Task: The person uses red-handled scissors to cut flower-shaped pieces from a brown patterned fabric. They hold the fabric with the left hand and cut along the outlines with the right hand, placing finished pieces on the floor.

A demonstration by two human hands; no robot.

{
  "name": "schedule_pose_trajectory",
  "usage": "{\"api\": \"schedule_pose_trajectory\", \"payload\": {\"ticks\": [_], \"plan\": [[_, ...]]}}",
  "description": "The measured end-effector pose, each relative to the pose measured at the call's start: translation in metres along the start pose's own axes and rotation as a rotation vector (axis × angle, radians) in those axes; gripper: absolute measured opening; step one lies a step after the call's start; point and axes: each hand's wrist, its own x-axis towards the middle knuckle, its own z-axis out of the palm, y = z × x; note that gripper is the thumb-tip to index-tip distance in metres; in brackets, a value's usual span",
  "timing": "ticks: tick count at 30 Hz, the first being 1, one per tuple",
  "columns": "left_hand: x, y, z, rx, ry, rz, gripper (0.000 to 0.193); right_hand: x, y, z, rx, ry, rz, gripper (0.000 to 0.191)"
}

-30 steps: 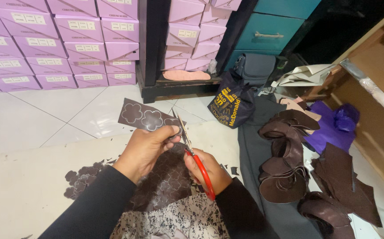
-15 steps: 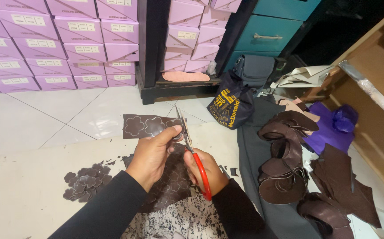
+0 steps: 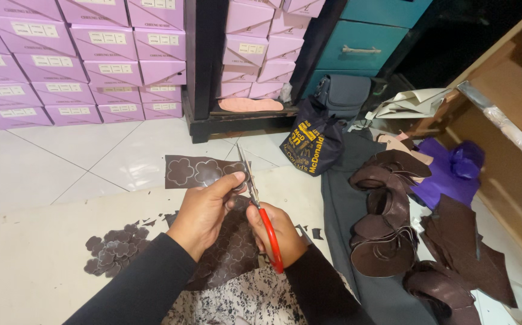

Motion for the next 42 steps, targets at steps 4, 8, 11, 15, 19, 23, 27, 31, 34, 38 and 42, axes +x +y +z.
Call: {"api": "schedule_pose_trajectory", "payload": {"ticks": [4, 8, 11, 15, 19, 23, 27, 31, 34, 38, 42], "plan": [[0.0, 0.0, 0.0, -0.015, 0.012, 0.019, 0.016, 0.0, 0.0, 0.001, 0.024, -0.006, 0.004, 0.048], [-0.001, 0.004, -0.001, 0.008, 0.029, 0.012, 0.016, -0.002, -0.001, -0.001, -0.008, -0.011, 0.05, 0.046], [0.001, 0.011, -0.006, 0.086, 0.011, -0.001, 0.014, -0.003, -0.003, -0.005, 0.001, -0.049, 0.035, 0.045], [0.004, 0.016, -0.012, 0.154, 0.008, 0.015, 0.013, -0.002, -0.006, -0.005, -0.013, -0.07, 0.004, 0.046], [0.002, 0.015, -0.011, 0.126, -0.005, 0.042, 0.013, -0.001, -0.007, 0.0, -0.028, -0.045, 0.034, 0.044], [0.0, 0.015, -0.006, 0.086, -0.017, 0.077, 0.013, -0.002, -0.005, 0.002, 0.005, -0.014, 0.041, 0.045], [-0.001, 0.016, -0.005, 0.148, -0.014, 0.14, 0.015, -0.003, 0.0, -0.001, 0.013, -0.023, 0.0, 0.048], [-0.001, 0.016, -0.005, 0.243, -0.016, 0.188, 0.014, -0.001, 0.001, -0.003, 0.033, -0.059, 0.016, 0.045], [-0.001, 0.015, -0.005, 0.288, -0.021, 0.224, 0.015, 0.0, -0.003, -0.004, 0.004, -0.068, 0.034, 0.042], [0.005, 0.014, -0.008, 0.343, 0.002, 0.262, 0.02, -0.002, -0.007, -0.004, -0.033, -0.069, 0.069, 0.045], [0.011, 0.01, -0.015, 0.351, 0.008, 0.251, 0.019, -0.002, -0.006, -0.003, -0.001, -0.087, 0.058, 0.047]]}}
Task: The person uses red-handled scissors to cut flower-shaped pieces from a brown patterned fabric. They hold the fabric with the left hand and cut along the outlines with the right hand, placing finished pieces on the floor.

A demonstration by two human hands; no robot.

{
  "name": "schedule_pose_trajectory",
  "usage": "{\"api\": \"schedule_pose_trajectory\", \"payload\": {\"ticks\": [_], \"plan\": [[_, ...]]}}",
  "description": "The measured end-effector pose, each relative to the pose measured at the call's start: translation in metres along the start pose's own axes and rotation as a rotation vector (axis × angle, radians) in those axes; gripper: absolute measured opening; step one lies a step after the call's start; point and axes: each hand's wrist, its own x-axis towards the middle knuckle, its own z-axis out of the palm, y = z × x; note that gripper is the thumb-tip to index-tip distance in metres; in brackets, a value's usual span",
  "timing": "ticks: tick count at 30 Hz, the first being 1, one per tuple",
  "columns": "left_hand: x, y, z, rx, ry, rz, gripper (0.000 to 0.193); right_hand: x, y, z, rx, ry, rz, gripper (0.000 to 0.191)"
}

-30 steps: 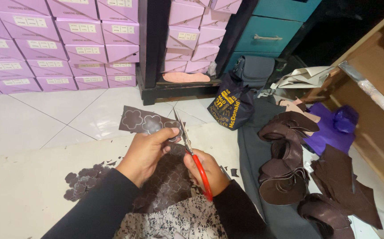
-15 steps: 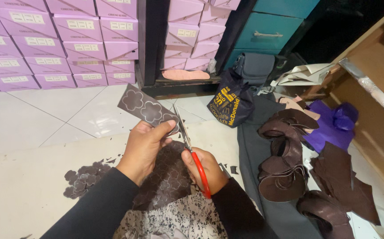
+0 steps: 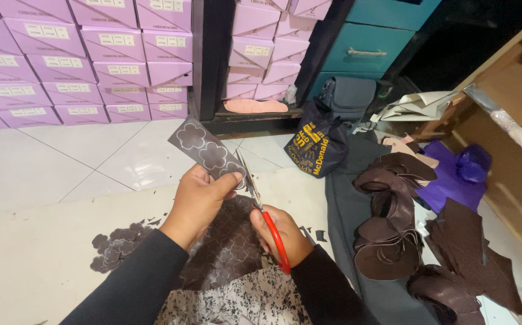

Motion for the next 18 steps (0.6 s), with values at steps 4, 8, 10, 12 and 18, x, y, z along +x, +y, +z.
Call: {"api": "schedule_pose_trajectory", "payload": {"ticks": [4, 8, 10, 12, 18], "plan": [[0.003, -0.003, -0.005, -0.115, -0.015, -0.048, 0.017, 0.001, 0.005, 0.0, 0.051, 0.004, -0.005, 0.046], [-0.002, 0.001, -0.005, -0.078, -0.055, -0.044, 0.012, 0.001, 0.005, 0.0, 0.016, 0.011, -0.011, 0.046], [-0.005, 0.002, 0.0, -0.041, -0.036, -0.013, 0.013, 0.001, 0.004, 0.001, -0.03, 0.021, -0.008, 0.046], [-0.008, 0.005, 0.002, -0.033, -0.032, 0.013, 0.014, 0.001, 0.002, 0.003, -0.053, 0.022, -0.009, 0.046], [-0.006, 0.008, 0.003, -0.082, -0.051, 0.068, 0.012, 0.001, -0.001, 0.008, -0.007, 0.044, 0.02, 0.042]]}}
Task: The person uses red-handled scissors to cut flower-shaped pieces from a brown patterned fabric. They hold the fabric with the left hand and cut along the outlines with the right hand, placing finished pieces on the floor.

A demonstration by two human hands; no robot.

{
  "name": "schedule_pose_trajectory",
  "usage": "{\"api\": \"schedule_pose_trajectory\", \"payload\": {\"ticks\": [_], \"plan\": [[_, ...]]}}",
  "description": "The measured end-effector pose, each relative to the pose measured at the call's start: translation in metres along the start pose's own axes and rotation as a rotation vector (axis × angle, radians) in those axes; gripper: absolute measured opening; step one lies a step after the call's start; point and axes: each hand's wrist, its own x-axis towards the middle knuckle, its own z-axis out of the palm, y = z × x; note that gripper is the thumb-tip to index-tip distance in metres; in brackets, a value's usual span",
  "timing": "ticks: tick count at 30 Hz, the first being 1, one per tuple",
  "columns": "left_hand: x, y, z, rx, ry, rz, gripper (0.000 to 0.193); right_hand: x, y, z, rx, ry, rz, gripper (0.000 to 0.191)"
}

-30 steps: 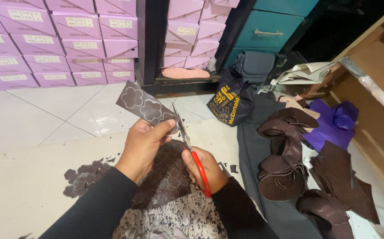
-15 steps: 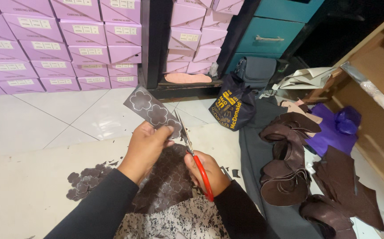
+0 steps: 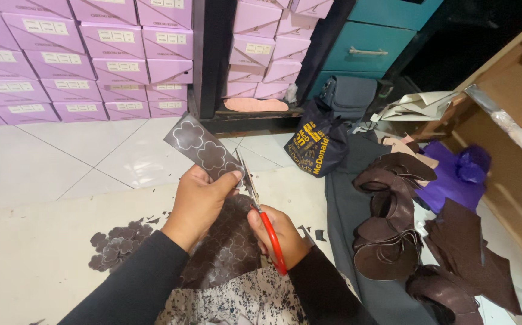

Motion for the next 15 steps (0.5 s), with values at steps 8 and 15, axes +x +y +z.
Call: {"api": "schedule_pose_trajectory", "payload": {"ticks": [8, 15], "plan": [[0.0029, -0.0019, 0.0003, 0.006, 0.008, -0.007, 0.01, 0.0007, 0.0057, -0.0039, 0.043, -0.036, -0.03, 0.047], [0.0043, -0.0001, -0.0045, 0.068, -0.068, 0.052, 0.028, -0.0004, 0.009, -0.0038, 0.006, -0.034, -0.056, 0.046]]}}
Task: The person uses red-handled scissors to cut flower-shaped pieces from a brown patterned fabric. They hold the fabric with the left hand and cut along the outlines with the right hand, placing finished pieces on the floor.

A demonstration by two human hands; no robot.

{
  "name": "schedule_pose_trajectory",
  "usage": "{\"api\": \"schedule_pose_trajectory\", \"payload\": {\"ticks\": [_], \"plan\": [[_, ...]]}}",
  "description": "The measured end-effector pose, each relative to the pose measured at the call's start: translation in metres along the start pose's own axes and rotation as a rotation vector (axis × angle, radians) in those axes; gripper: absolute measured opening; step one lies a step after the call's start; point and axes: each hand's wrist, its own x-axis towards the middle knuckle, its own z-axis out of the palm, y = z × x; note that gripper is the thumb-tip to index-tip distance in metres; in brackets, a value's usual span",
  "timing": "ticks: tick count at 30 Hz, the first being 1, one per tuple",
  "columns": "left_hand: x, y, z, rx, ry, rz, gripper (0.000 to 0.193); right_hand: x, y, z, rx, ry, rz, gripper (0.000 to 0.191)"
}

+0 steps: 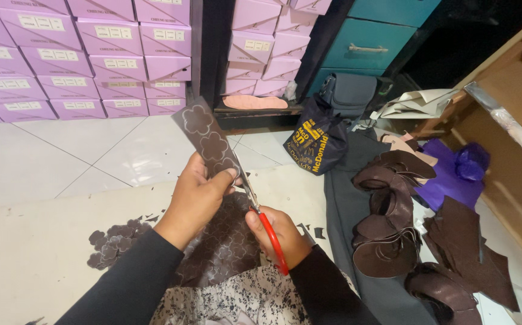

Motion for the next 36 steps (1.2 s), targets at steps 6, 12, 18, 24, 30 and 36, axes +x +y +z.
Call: {"api": "schedule_pose_trajectory", "payload": {"ticks": [6, 12, 18, 24, 30, 36], "plan": [[0.003, -0.009, 0.002, -0.062, 0.04, 0.021, 0.034, 0.004, 0.004, 0.008, 0.016, 0.058, 0.038, 0.046], [0.002, -0.009, 0.002, 0.038, 0.004, 0.028, 0.036, 0.006, 0.0, 0.006, -0.08, 0.039, 0.016, 0.043], [-0.001, -0.003, 0.004, 0.026, -0.01, 0.069, 0.041, 0.003, -0.006, 0.004, -0.018, 0.048, 0.072, 0.044], [-0.004, 0.002, 0.005, 0.07, -0.015, 0.078, 0.043, 0.001, -0.003, 0.001, 0.0, 0.021, 0.084, 0.046], [-0.005, 0.0, 0.007, 0.056, -0.011, 0.133, 0.044, 0.002, 0.002, 0.004, 0.083, 0.031, 0.087, 0.043], [-0.007, -0.004, 0.009, -0.033, -0.02, 0.103, 0.037, 0.003, 0.003, 0.006, 0.021, 0.072, 0.04, 0.045]]}}
